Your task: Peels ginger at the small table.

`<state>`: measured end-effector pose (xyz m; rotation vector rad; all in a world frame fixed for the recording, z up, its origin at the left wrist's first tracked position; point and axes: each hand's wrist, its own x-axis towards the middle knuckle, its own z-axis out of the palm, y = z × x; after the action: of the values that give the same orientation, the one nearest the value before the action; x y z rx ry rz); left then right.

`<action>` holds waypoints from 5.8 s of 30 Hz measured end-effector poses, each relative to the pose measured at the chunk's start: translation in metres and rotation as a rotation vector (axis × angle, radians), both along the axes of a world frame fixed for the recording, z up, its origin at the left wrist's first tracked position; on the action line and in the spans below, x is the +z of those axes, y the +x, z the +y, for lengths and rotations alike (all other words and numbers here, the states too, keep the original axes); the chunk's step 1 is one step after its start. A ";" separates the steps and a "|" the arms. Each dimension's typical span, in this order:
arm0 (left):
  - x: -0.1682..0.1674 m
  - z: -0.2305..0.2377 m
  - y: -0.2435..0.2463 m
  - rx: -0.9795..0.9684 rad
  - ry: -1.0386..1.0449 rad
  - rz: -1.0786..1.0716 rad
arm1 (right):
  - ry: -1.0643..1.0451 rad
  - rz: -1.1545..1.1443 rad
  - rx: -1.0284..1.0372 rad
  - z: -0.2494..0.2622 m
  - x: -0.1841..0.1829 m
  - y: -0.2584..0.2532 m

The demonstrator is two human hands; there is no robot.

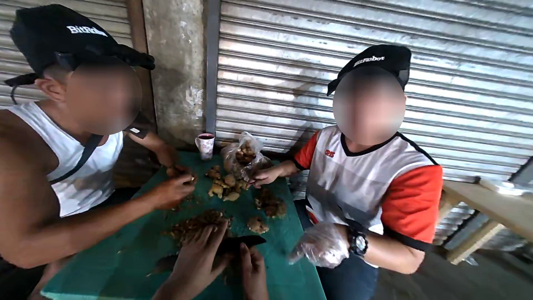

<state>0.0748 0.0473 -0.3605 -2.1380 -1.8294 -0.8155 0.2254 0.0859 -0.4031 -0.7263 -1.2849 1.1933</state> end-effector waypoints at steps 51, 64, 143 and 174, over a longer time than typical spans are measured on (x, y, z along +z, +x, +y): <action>0.005 -0.048 0.052 0.090 -0.364 -0.407 | -0.418 0.510 0.315 0.012 0.004 0.023; 0.010 -0.040 0.051 0.116 -0.384 -0.393 | -0.395 0.559 0.340 0.011 0.001 0.025; 0.010 -0.038 0.047 0.065 -0.488 -0.434 | -0.411 0.451 0.270 0.009 0.006 0.022; 0.040 -0.021 0.055 0.290 -0.620 -0.394 | -0.220 0.226 0.208 -0.004 -0.001 0.013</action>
<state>0.1293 0.0259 -0.3204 -2.0317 -2.8236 -0.6965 0.2383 0.0816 -0.4044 -0.6043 -1.0701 1.5581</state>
